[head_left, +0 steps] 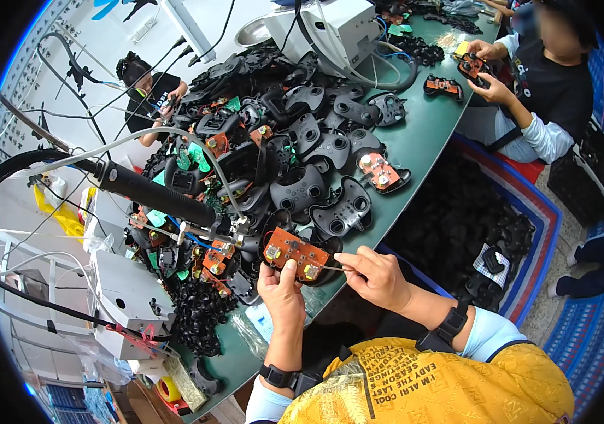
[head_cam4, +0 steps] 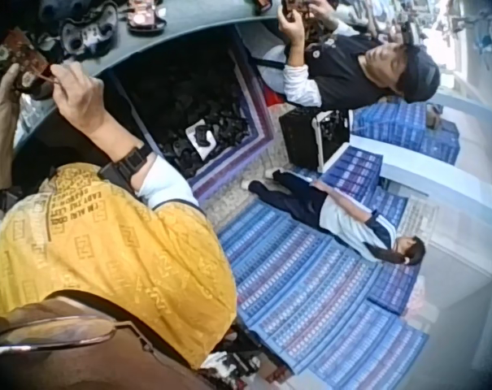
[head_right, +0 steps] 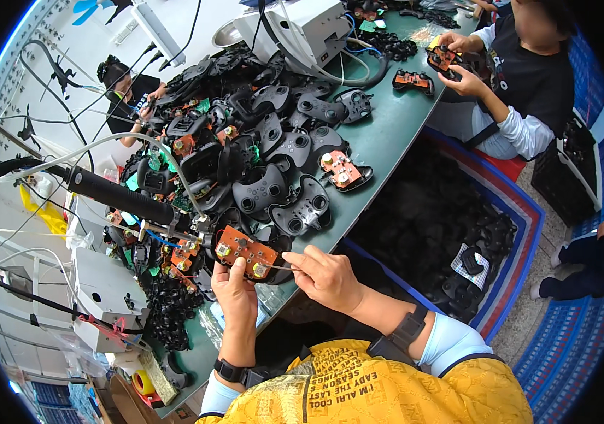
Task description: The person is seen assembling components of a game controller, specifically placing a circuit board into the controller housing and securing it.
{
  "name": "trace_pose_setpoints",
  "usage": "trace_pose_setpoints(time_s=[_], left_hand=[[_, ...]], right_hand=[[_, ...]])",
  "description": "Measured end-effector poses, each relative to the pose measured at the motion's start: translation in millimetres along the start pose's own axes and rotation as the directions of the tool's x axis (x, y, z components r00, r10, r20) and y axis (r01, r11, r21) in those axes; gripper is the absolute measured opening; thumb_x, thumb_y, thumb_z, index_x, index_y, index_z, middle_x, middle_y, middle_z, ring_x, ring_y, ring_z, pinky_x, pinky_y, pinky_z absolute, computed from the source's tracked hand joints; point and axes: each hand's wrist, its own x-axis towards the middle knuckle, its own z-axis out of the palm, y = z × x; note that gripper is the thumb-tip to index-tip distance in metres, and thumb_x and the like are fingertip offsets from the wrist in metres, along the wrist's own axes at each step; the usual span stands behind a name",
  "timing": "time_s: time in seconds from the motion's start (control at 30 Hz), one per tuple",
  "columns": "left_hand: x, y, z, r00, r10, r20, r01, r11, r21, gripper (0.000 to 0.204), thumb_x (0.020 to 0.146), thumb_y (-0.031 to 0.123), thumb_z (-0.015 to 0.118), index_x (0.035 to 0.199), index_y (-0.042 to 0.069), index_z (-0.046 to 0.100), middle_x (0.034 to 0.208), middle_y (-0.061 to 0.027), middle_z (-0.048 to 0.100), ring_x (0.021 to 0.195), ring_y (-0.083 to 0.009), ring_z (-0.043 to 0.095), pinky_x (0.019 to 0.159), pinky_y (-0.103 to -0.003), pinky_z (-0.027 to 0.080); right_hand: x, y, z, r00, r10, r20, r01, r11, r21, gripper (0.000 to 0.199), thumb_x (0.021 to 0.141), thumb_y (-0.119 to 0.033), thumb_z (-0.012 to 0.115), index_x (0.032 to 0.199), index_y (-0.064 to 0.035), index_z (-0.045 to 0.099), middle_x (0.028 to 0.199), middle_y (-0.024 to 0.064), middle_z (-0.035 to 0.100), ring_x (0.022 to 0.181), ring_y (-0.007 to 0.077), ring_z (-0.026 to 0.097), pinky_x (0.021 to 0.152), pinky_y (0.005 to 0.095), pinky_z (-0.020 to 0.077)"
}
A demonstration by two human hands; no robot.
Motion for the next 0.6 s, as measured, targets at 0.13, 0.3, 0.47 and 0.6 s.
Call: trace_pose_setpoints(time_s=[0.13,0.3,0.47,0.6], left_hand=[[1.6,-4.2,-3.1,1.000,-0.002,-0.019,0.003,1.000,0.018,0.031,0.093,0.001,0.064,0.123,0.002,0.058,0.115,-0.0095,0.068,0.102,-0.0206,0.069,0.091,-0.036,0.057],[0.4,-2.5,0.2,1.000,0.004,-0.022,-0.003,1.000,0.013,0.031,0.092,0.000,0.064,0.123,0.001,0.058,0.115,-0.0094,0.068,0.102,-0.0205,0.069,0.091,-0.036,0.057],[-0.4,-1.3,2.4,1.000,0.006,-0.017,-0.006,1.000,0.024,0.031,0.092,0.000,0.064,0.123,0.001,0.058,0.115,-0.0092,0.067,0.102,-0.0207,0.069,0.092,-0.037,0.057],[-1.3,-0.3,2.4,1.000,0.022,0.016,-0.022,1.000,0.005,0.031,0.093,0.000,0.063,0.123,0.001,0.058,0.115,-0.0091,0.068,0.102,-0.0210,0.069,0.091,-0.037,0.057]], right_hand=[[2.0,-1.2,-0.9,1.000,-0.011,-0.020,0.011,1.000,0.007,0.043,0.077,0.002,0.069,0.119,-0.0059,0.065,0.074,0.0073,0.056,0.062,0.0245,0.064,0.052,0.0351,0.0524],[-0.5,0.6,-2.0,0.999,-0.041,0.016,0.042,0.996,-0.080,0.043,0.077,0.000,0.070,0.120,-0.0064,0.066,0.075,0.0068,0.055,0.060,0.0234,0.063,0.052,0.0345,0.0520],[-2.7,2.2,-2.5,0.998,-0.054,0.037,0.059,0.988,-0.139,0.044,0.076,-0.002,0.071,0.119,-0.0068,0.066,0.077,0.0066,0.055,0.060,0.0227,0.062,0.052,0.0341,0.0518],[-2.0,-0.9,-2.6,0.997,-0.070,0.032,0.074,0.987,-0.140,0.041,0.075,0.002,0.070,0.116,-0.0054,0.066,0.074,0.0065,0.053,0.057,0.0228,0.061,0.050,0.0341,0.0507]])
